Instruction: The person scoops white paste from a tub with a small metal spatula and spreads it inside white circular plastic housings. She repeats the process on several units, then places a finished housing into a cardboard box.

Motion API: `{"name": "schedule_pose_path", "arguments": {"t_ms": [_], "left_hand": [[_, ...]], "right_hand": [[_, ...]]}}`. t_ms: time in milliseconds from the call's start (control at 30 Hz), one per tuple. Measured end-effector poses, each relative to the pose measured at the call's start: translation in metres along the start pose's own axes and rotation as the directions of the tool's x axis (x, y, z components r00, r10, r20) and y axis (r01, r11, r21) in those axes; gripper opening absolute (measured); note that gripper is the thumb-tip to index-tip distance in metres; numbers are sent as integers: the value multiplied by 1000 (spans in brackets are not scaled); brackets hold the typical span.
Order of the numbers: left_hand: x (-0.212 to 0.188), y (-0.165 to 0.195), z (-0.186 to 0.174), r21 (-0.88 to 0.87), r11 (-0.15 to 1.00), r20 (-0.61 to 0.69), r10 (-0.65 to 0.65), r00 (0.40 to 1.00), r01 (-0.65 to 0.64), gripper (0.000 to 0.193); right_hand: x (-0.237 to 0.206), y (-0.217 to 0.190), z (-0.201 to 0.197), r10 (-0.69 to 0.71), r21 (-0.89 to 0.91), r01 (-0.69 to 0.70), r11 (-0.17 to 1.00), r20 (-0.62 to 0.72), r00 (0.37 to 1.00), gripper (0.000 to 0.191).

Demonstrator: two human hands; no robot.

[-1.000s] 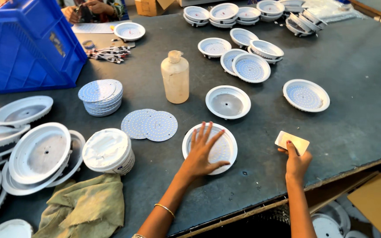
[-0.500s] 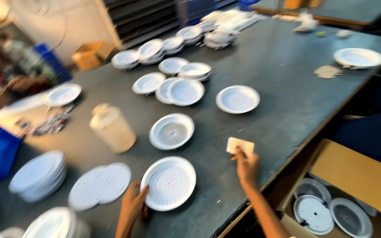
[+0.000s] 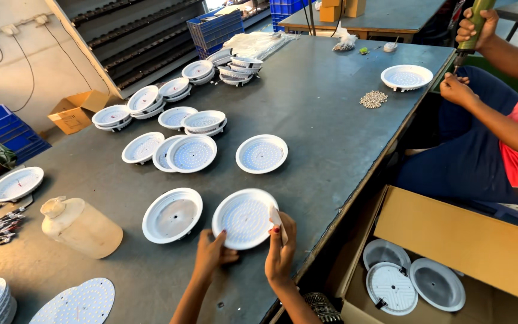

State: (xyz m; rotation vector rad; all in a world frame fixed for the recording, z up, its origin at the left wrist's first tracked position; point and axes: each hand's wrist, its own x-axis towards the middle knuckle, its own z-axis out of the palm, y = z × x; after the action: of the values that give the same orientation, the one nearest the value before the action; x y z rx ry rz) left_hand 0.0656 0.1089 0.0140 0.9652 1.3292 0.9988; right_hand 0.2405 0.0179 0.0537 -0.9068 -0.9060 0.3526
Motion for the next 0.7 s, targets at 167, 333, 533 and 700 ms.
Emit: {"name": "schedule_pose_path", "arguments": {"t_ms": [167,333,533,700], "left_hand": [[47,17,64,-60,998,79,-22,997,26,42],[105,19,104,-263,954,217,201,955,-141,49],[123,59,95,565,364,76,871,486,-741,59],[35,56,19,931,250,-99,875,474,-267,73]], "right_hand": [[-1,4,1,27,23,-26,999,-15,1000,47],[-1,8,3,66,37,-64,997,-57,996,45],[0,5,3,5,-25,-6,1000,-53,999,44],[0,-1,10,-11,-67,13,998,40,999,43]]}}
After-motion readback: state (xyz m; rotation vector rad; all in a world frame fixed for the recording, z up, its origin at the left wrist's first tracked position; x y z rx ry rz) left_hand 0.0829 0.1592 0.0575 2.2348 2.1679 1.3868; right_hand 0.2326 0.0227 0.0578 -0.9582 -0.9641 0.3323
